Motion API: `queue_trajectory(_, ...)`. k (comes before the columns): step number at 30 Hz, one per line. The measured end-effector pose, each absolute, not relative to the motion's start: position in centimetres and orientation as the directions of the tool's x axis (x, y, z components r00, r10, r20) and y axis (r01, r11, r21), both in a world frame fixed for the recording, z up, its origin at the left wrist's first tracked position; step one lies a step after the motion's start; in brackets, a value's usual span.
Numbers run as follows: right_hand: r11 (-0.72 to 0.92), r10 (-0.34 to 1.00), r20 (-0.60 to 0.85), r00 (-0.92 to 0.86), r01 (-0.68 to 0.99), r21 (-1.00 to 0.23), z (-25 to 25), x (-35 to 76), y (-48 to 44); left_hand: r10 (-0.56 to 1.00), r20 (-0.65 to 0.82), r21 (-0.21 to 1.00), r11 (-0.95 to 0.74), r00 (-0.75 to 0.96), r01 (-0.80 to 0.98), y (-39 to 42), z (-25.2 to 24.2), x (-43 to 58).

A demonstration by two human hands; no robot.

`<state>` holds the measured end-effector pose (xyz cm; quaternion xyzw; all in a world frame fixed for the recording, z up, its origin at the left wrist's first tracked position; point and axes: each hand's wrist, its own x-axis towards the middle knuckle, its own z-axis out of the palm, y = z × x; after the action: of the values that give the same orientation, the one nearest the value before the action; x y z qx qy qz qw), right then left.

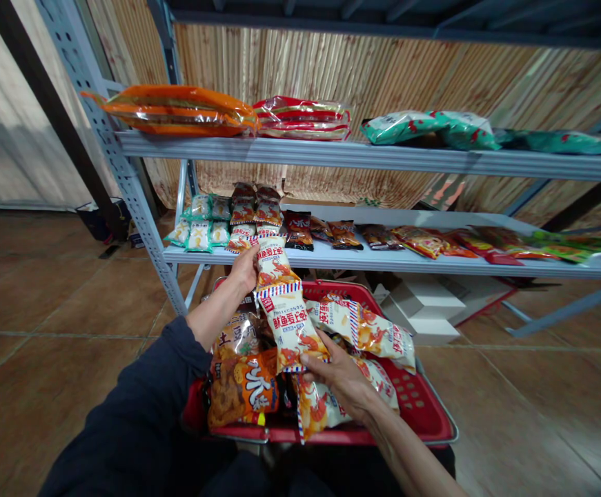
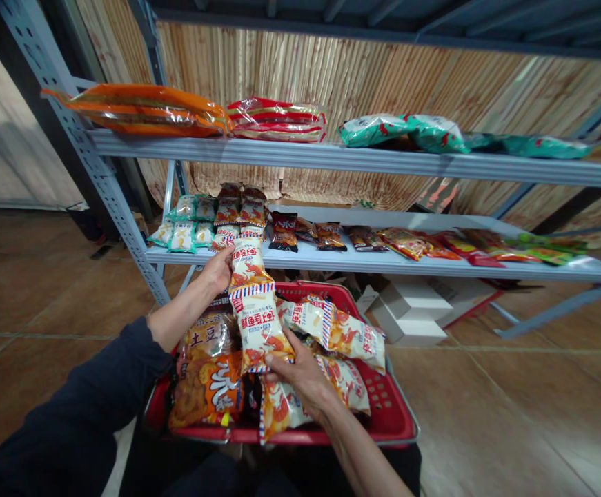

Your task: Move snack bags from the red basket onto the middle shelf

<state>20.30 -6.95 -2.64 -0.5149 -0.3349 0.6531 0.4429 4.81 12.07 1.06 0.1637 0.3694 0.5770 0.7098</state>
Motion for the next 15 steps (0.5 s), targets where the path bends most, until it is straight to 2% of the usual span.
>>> queue_trajectory(7,-0.356,0.935,-0.345,-0.086,-0.222,-0.908,-2.92,20.62,-6.86,0.921,-0.379,0.606,0.321,0.090,-0.728,11.71,1.51,5.12)
queue_trajectory(15,-0.285,0.957,-0.276,-0.087,-0.117,-0.951,-3.32,21.30,-6.64,0.920,-0.379,0.586,0.322,0.100,-0.743,12.09,1.46,5.16)
